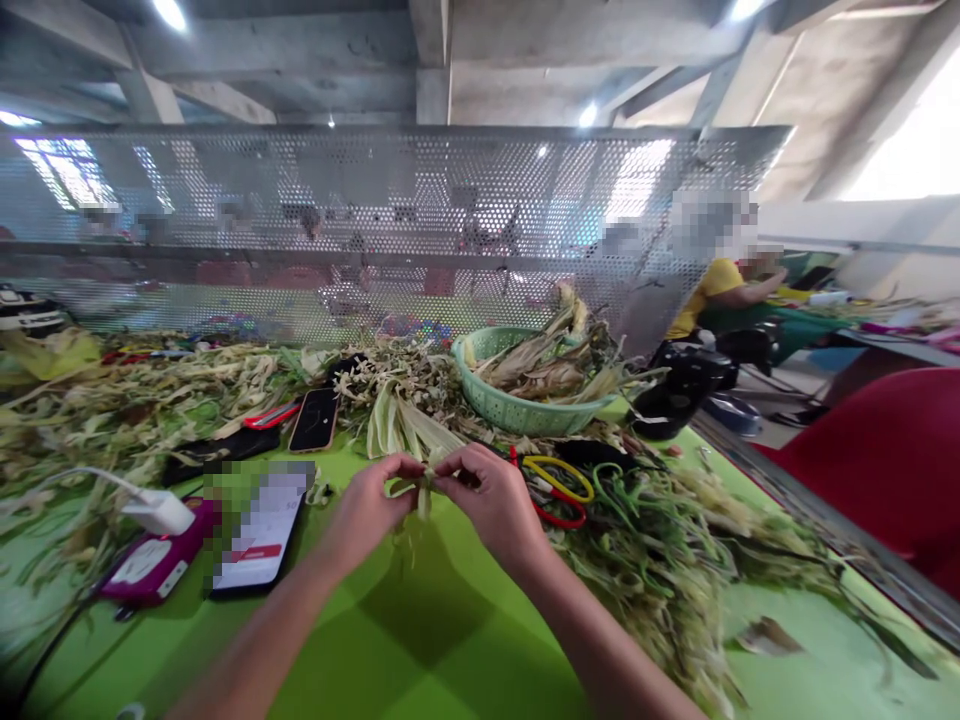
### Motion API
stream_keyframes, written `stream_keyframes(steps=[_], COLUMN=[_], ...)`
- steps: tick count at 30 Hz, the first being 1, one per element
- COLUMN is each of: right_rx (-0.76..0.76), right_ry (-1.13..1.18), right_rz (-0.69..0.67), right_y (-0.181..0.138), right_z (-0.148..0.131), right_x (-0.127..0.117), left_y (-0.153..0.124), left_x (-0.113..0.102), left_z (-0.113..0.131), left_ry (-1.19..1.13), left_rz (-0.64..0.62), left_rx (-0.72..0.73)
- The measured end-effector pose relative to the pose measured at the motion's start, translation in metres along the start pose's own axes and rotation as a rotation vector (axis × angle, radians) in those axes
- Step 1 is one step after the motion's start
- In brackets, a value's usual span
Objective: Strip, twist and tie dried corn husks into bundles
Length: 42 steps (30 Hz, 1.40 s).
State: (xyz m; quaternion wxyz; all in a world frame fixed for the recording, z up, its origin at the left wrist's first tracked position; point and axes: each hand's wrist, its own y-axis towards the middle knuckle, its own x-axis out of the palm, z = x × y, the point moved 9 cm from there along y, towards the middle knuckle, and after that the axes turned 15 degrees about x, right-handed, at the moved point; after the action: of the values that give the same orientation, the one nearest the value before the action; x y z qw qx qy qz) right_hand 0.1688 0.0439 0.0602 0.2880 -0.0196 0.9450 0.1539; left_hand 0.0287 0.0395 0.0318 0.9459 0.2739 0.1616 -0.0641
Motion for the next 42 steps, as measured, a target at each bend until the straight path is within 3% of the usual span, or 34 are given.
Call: stream_keyframes(steps=[11, 25, 30, 42], right_rx=[-0.030, 0.001, 0.030, 0.087], right_ry=[-0.016, -0.011, 0.009, 0.082], right_rz=[-0.005, -0.022, -0.071, -0.044], right_y=[-0.003, -0.002, -0.002, -0.001], right_z=[-0.004, -0.006, -0.003, 0.005], right_x=[0.001, -0.001, 0.006, 0.008], left_y=[-0.003, -0.004, -0.004, -0.006], left_x=[0.011, 0.009, 0.008, 0.013], left_z=[-0.016, -0.019, -0.013, -0.015], left_ry=[-0.246, -0.185, -0.222, -0.358], left_rz=[0.044, 0.066, 0.068, 0.029], left_rx=[-0.131, -0.145, -0.115, -0.160])
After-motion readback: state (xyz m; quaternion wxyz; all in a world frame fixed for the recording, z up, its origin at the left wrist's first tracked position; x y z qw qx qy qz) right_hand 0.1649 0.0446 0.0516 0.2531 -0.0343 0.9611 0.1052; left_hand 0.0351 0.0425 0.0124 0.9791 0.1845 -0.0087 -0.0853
